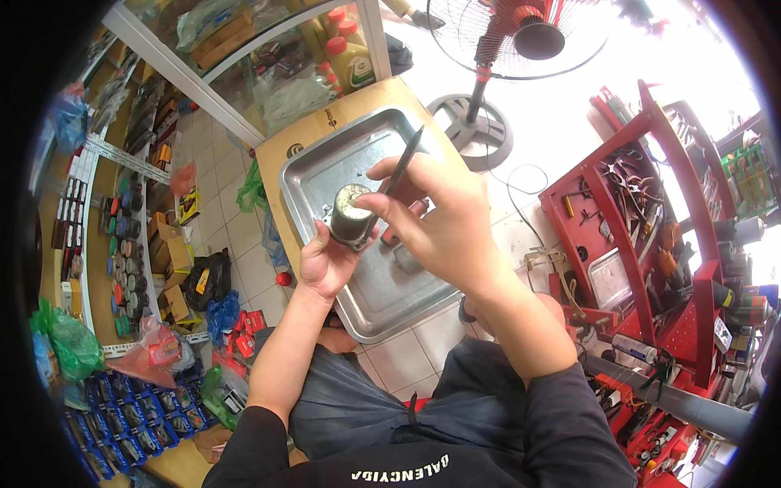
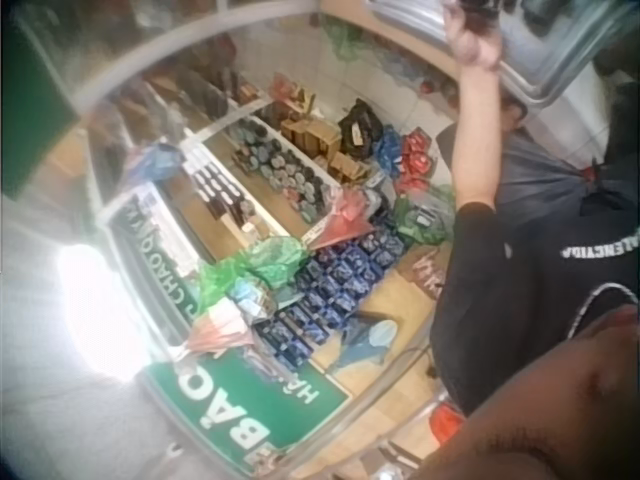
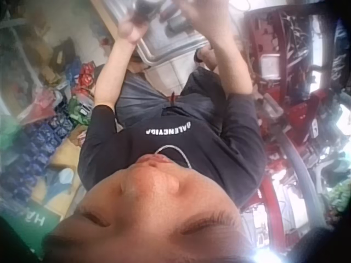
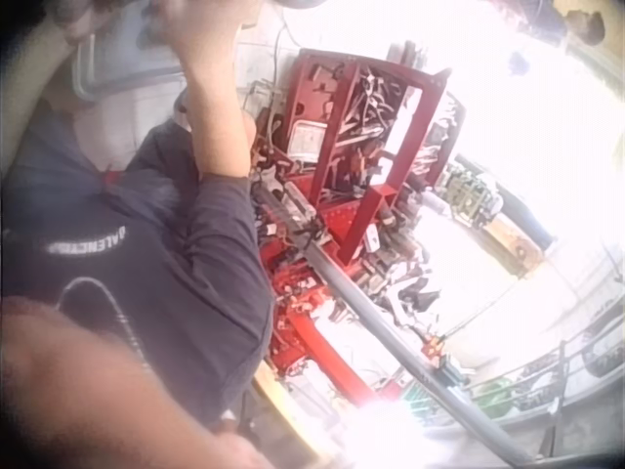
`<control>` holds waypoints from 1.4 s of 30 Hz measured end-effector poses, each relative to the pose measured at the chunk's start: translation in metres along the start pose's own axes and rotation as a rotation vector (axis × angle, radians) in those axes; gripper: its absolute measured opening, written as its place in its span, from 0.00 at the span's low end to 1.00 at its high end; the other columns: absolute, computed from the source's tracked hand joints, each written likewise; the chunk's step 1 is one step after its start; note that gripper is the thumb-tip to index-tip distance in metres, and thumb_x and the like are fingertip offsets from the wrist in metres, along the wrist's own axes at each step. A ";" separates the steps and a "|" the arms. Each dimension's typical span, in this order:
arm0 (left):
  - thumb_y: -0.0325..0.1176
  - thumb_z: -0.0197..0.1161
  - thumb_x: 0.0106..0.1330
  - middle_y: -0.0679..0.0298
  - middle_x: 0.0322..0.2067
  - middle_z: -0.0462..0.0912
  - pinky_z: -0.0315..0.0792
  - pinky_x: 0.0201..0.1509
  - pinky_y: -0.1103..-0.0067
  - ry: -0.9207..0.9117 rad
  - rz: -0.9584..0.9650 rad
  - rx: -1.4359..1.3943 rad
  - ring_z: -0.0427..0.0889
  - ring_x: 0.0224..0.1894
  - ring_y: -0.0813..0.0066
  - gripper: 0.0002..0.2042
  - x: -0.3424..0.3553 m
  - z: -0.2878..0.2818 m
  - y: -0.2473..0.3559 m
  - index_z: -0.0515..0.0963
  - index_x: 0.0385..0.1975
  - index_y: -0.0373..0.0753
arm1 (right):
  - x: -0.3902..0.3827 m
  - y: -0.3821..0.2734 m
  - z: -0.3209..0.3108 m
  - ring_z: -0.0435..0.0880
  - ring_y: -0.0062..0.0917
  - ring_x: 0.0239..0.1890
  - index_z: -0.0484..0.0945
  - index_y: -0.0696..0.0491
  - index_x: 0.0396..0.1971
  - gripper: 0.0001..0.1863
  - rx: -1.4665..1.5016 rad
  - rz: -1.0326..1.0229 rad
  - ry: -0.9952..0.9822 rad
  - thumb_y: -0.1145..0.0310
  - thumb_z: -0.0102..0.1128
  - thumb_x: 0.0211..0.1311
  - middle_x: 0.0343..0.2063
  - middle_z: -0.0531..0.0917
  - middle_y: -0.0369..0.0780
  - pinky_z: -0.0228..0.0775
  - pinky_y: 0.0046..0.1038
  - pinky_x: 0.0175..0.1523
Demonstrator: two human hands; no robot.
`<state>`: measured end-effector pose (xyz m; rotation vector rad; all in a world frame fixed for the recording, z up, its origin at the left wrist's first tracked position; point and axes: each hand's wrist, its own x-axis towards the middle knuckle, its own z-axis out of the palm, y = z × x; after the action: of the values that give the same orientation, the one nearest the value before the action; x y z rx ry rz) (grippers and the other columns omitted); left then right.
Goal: The person sits on a stool and uses a screwdriver to disassemble a cylindrical mechanical part on a metal tray. They remove small components and place them on the tray, then pick up a second similar part to continue the disassembly process.
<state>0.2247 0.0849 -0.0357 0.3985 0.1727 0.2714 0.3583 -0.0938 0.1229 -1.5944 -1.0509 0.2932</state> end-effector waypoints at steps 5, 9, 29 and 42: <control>0.52 0.61 0.73 0.52 0.67 0.75 0.64 0.77 0.54 -0.003 -0.020 0.002 0.74 0.69 0.52 0.34 0.001 0.002 0.001 0.66 0.71 0.34 | -0.002 0.002 0.013 0.88 0.25 0.51 0.70 0.62 0.67 0.25 0.322 0.005 0.100 0.83 0.57 0.71 0.44 0.88 0.43 0.79 0.26 0.56; 0.52 0.61 0.74 0.53 0.67 0.74 0.65 0.77 0.54 -0.012 -0.006 0.007 0.73 0.69 0.53 0.34 -0.001 0.004 0.002 0.65 0.71 0.35 | -0.001 -0.002 0.001 0.89 0.25 0.49 0.70 0.62 0.68 0.26 -0.015 0.029 -0.021 0.85 0.57 0.70 0.44 0.88 0.44 0.80 0.26 0.55; 0.52 0.61 0.74 0.53 0.66 0.75 0.66 0.76 0.55 -0.027 -0.010 0.025 0.74 0.69 0.55 0.34 -0.001 0.010 0.001 0.66 0.71 0.34 | -0.002 0.007 0.002 0.91 0.25 0.43 0.81 0.58 0.54 0.19 -0.020 -0.026 0.032 0.80 0.70 0.63 0.39 0.89 0.41 0.82 0.26 0.45; 0.52 0.60 0.74 0.52 0.69 0.73 0.62 0.79 0.53 -0.005 -0.001 0.026 0.71 0.72 0.53 0.35 -0.001 0.007 0.002 0.63 0.72 0.34 | 0.002 0.007 0.008 0.90 0.24 0.45 0.75 0.60 0.60 0.24 -0.077 0.012 0.049 0.81 0.67 0.65 0.43 0.88 0.43 0.80 0.26 0.52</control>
<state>0.2251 0.0838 -0.0282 0.4245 0.1716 0.2672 0.3570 -0.0871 0.1150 -1.6692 -1.0253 0.2227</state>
